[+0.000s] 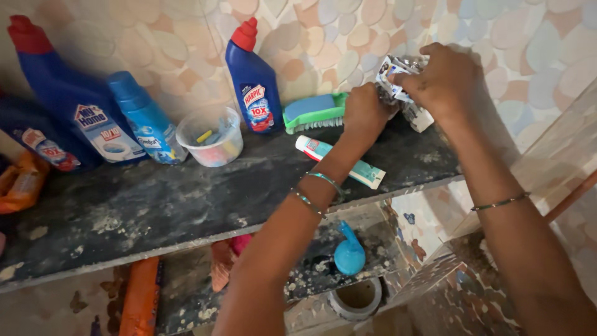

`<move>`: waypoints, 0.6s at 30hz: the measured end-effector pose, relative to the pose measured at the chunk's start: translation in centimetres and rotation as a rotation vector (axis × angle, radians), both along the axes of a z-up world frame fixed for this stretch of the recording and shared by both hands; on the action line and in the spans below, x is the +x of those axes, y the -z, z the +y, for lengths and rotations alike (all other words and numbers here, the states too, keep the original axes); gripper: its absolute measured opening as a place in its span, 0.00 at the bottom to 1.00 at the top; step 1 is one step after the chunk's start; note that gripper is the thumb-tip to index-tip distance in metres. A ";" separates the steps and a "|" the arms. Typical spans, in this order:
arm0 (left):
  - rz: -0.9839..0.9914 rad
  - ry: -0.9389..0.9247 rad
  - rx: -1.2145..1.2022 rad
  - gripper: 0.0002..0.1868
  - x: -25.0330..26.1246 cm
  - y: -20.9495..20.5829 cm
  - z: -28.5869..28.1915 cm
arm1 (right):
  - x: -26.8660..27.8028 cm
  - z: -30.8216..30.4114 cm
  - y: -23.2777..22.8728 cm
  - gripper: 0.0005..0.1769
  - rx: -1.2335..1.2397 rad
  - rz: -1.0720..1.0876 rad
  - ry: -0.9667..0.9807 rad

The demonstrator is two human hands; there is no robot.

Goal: The person cleans a tiled bathroom shelf by moving cleaning supplies aside, spraying a blue liquid from a spray bottle, and wiping the surface with a cloth. They handle multiple items including detergent bottles, a sponge, and a plastic container before wiping the shelf.

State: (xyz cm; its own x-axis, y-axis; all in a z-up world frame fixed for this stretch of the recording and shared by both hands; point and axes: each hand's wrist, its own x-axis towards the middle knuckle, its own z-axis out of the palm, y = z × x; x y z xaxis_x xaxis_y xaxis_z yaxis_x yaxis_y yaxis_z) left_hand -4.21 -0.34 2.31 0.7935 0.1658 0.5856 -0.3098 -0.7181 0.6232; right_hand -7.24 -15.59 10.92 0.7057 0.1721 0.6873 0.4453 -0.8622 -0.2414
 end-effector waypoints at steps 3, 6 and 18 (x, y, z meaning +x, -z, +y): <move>-0.041 0.010 0.030 0.23 -1.3 -0.1 0.5 | -0.1 0.5 -0.1 0.43 -0.042 -0.004 0.022; -0.054 0.055 0.031 0.23 -2.5 -0.5 0.8 | 0.4 1.4 0.1 0.42 -0.025 -0.029 0.048; -0.100 0.073 -0.138 0.44 -4.9 -1.7 0.5 | 3.4 3.4 3.1 0.38 0.034 -0.021 0.023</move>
